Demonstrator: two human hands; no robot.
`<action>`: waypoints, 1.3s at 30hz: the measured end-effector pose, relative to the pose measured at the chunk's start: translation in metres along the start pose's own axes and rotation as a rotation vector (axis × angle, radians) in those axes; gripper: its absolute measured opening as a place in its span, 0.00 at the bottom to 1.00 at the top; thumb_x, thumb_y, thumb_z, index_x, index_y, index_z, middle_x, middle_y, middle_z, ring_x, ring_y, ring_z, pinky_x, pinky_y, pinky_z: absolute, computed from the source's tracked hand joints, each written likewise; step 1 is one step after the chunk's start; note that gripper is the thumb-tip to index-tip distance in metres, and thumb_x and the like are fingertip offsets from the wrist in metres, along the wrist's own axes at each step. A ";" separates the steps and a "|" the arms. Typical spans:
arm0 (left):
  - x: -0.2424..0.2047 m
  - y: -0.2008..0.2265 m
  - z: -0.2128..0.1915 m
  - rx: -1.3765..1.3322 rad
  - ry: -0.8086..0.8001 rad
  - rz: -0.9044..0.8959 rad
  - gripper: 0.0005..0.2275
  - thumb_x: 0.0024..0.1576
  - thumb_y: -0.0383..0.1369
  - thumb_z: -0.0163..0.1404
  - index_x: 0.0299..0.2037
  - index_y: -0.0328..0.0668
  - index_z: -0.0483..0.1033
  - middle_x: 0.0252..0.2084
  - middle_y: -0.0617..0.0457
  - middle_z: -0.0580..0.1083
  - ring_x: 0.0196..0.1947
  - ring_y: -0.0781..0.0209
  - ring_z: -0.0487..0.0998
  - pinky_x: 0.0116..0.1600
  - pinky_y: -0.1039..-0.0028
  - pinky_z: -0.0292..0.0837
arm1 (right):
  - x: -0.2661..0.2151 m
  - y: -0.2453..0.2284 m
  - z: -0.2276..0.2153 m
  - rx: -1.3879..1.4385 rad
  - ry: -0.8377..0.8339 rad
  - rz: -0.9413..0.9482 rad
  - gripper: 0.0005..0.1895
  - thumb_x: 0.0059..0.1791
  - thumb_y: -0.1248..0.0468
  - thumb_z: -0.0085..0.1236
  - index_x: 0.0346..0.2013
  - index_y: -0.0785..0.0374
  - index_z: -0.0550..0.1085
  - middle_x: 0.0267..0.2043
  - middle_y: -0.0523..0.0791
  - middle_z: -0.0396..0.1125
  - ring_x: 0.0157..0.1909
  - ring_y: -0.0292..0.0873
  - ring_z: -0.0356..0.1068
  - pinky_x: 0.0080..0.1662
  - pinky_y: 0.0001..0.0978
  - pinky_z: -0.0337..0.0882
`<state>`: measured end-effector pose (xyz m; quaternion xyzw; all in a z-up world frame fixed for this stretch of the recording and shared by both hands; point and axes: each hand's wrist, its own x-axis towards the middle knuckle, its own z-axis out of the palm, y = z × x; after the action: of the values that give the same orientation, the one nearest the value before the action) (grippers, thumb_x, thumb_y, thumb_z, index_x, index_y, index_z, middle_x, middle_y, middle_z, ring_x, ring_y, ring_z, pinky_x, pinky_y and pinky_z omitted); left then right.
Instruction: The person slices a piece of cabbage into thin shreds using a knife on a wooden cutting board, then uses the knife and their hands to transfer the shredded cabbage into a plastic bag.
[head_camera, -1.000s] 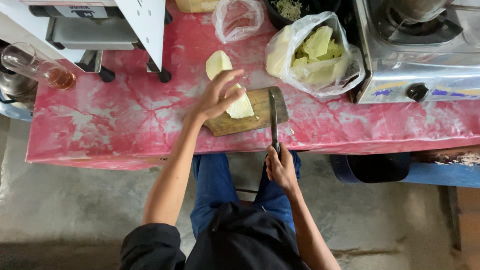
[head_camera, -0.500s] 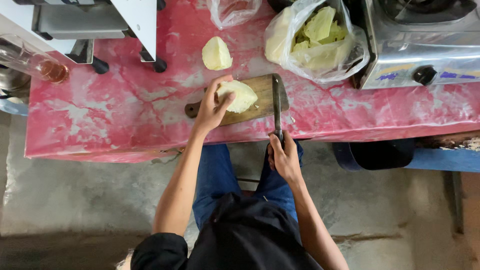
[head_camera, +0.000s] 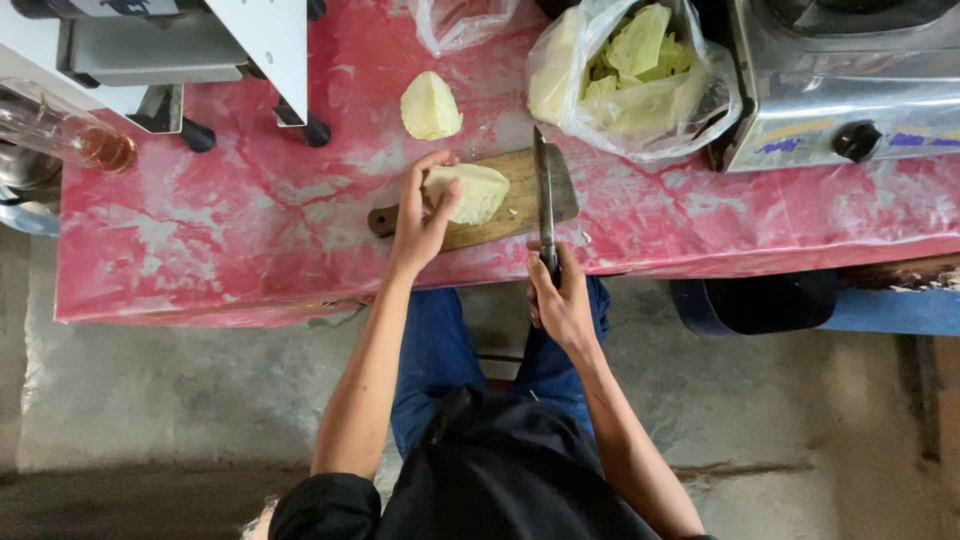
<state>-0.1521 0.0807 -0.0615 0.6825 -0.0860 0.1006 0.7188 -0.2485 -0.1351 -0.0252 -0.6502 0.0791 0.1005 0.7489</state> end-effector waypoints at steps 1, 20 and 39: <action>-0.001 0.001 0.004 0.154 -0.018 0.159 0.17 0.68 0.34 0.53 0.64 0.38 0.66 0.60 0.46 0.73 0.60 0.58 0.73 0.64 0.70 0.69 | 0.002 -0.002 0.002 0.000 0.000 0.002 0.12 0.57 0.62 0.49 0.54 0.62 0.68 0.21 0.39 0.58 0.14 0.32 0.56 0.18 0.27 0.58; -0.008 0.023 0.026 0.364 -0.015 0.297 0.24 0.61 0.28 0.59 0.67 0.41 0.67 0.62 0.41 0.72 0.62 0.47 0.74 0.63 0.63 0.72 | 0.038 -0.003 0.012 -0.326 -0.090 -0.291 0.33 0.54 0.68 0.54 0.74 0.66 0.59 0.26 0.34 0.59 0.25 0.27 0.57 0.28 0.25 0.59; -0.007 0.017 0.031 0.741 0.007 0.355 0.31 0.61 0.35 0.57 0.74 0.45 0.57 0.61 0.41 0.67 0.59 0.43 0.70 0.62 0.55 0.65 | -0.012 -0.017 0.009 -0.705 0.098 -0.273 0.22 0.55 0.59 0.50 0.62 0.64 0.66 0.39 0.61 0.73 0.43 0.66 0.73 0.40 0.54 0.71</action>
<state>-0.1631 0.0504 -0.0452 0.8693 -0.1581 0.2497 0.3961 -0.2554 -0.1286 -0.0047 -0.8765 -0.0119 -0.0105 0.4812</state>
